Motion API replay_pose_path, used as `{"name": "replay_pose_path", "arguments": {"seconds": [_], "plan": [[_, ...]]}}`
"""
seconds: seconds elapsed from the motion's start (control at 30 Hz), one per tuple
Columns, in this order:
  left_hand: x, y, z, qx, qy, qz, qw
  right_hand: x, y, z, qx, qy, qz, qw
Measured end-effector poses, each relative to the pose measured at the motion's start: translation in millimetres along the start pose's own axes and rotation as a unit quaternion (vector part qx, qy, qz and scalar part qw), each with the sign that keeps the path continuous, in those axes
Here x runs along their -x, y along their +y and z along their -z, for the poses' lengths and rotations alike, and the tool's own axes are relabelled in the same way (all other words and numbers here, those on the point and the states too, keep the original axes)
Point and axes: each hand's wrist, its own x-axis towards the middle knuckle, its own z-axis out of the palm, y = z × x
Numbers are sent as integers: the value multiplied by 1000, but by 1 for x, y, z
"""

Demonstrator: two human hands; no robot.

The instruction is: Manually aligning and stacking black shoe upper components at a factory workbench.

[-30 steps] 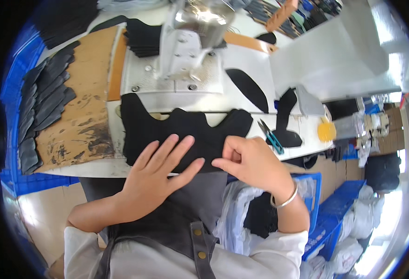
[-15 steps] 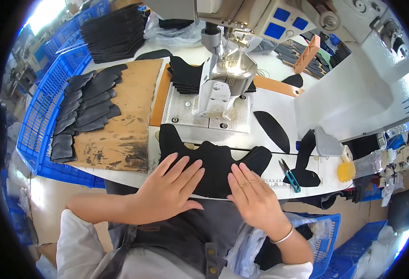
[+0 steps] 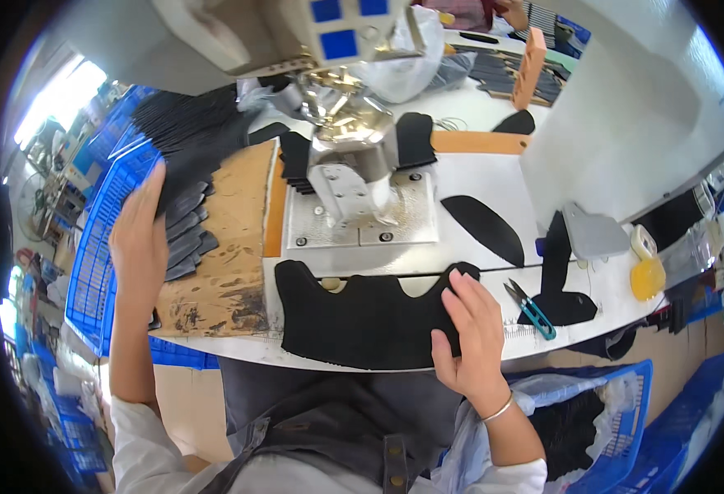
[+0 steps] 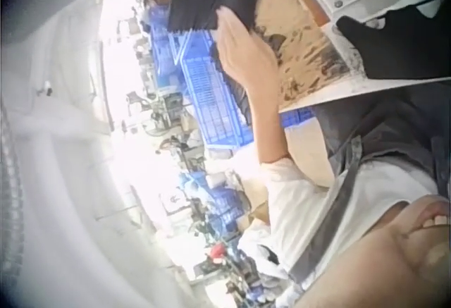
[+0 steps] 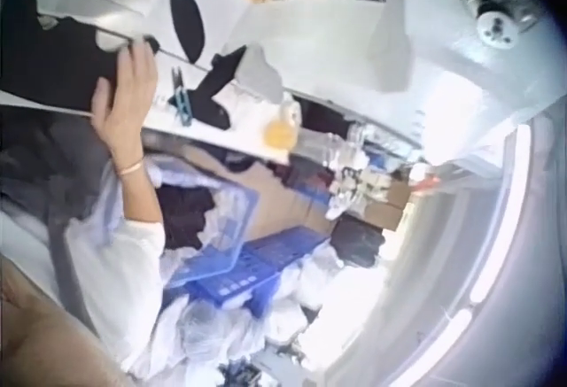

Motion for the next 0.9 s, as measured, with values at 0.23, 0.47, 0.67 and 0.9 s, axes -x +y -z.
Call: {"name": "replay_pose_path", "arguments": {"seconds": [0.23,0.47,0.67,0.9], "plan": [[-96,90,-121,97,-103,-112,984,0,9,-9,-17,30,-33,999],[-103,67,-168,349,-89,-250,899,-1,4,-9,-30,46,-26,998],[-155,67,-130,197,-568,-114,791,2,5,-10,-32,59,-36,997],[-151,75,-167,173,-529,-245,794,2,-3,-15,-21,63,-37,997]]}}
